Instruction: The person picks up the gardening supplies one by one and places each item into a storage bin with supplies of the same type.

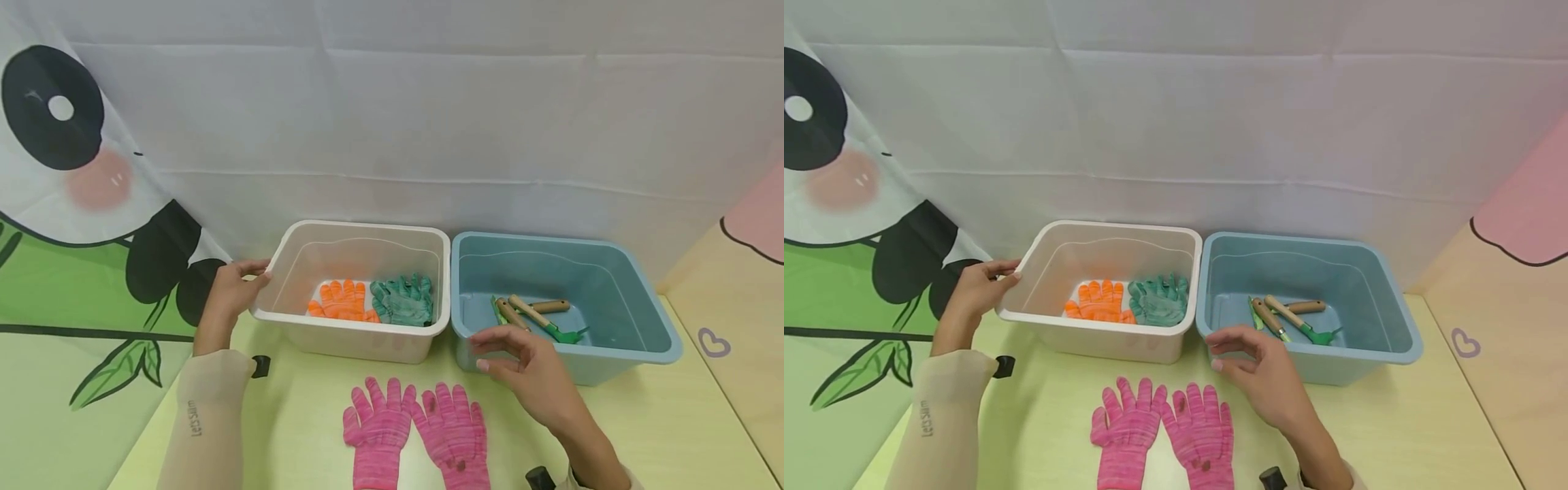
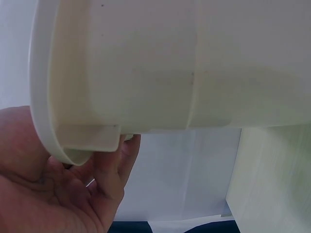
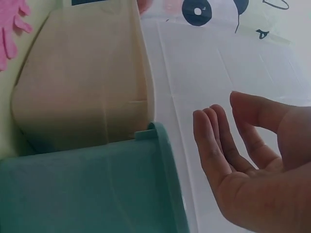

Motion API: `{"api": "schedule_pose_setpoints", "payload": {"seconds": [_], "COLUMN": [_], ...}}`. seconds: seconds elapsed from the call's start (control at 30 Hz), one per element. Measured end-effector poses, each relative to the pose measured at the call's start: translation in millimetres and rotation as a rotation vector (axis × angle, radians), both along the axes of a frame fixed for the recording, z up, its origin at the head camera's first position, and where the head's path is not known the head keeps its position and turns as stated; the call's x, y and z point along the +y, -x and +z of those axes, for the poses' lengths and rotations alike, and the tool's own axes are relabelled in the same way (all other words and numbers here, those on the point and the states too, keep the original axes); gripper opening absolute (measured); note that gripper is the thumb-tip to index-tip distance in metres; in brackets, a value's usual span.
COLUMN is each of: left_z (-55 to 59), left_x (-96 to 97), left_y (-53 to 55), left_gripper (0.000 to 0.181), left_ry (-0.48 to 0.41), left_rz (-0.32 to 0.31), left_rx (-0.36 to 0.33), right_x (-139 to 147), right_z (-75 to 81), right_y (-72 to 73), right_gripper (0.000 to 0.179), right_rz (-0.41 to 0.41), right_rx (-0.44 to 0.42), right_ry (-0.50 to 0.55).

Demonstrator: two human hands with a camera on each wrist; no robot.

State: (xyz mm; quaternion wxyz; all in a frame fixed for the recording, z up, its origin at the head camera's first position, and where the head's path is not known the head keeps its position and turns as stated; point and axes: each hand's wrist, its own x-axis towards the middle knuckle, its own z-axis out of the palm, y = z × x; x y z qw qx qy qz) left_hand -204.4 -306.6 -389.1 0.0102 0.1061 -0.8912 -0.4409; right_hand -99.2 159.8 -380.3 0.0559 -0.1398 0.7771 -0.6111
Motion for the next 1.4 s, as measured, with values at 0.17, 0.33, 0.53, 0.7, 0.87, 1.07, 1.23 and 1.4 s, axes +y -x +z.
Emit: {"api": "schedule_pose_setpoints", "payload": {"seconds": [0.17, 0.33, 0.53, 0.7, 0.87, 1.07, 1.23, 1.4], "left_z": [1.5, 1.6, -1.7, -3.3, -3.3, -3.1, -3.7, -4.0], "left_x": [1.4, 1.1, -4.5, -5.2, -4.4, -4.9, -4.1, -2.5], "left_y": [0.9, -0.9, -6.4, -5.5, -3.3, -0.6, 0.4, 2.0], "left_gripper": [0.048, 0.049, 0.049, 0.049, 0.049, 0.049, 0.049, 0.049], "left_ry": [0.008, 0.002, 0.019, 0.017, 0.025, 0.026, 0.016, 0.014], "left_rz": [-0.001, 0.001, 0.007, 0.004, 0.002, 0.0, 0.004, 0.003], "left_rx": [0.001, -0.011, -0.03, -0.026, -0.017, -0.019, -0.027, -0.024], "right_x": [4, 9, 9, 11, 13, 15, 17, 17], "right_z": [-13.4, -28.4, -48.0, -64.7, -81.4, -94.5, -106.6, -116.8], "right_y": [-9.3, -13.4, -15.9, -18.0, -18.3, -19.8, -19.4, -19.5], "right_gripper": [0.026, 0.027, 0.028, 0.031, 0.035, 0.039, 0.047, 0.053], "right_rz": [0.042, 0.079, 0.059, 0.017, -0.007, -0.048, -0.048, -0.079], "right_rx": [-0.054, -0.102, -0.197, -0.24, -0.261, -0.273, -0.302, -0.338], "right_ry": [-0.008, -0.006, -0.04, -0.081, -0.134, -0.172, -0.191, -0.252]}}
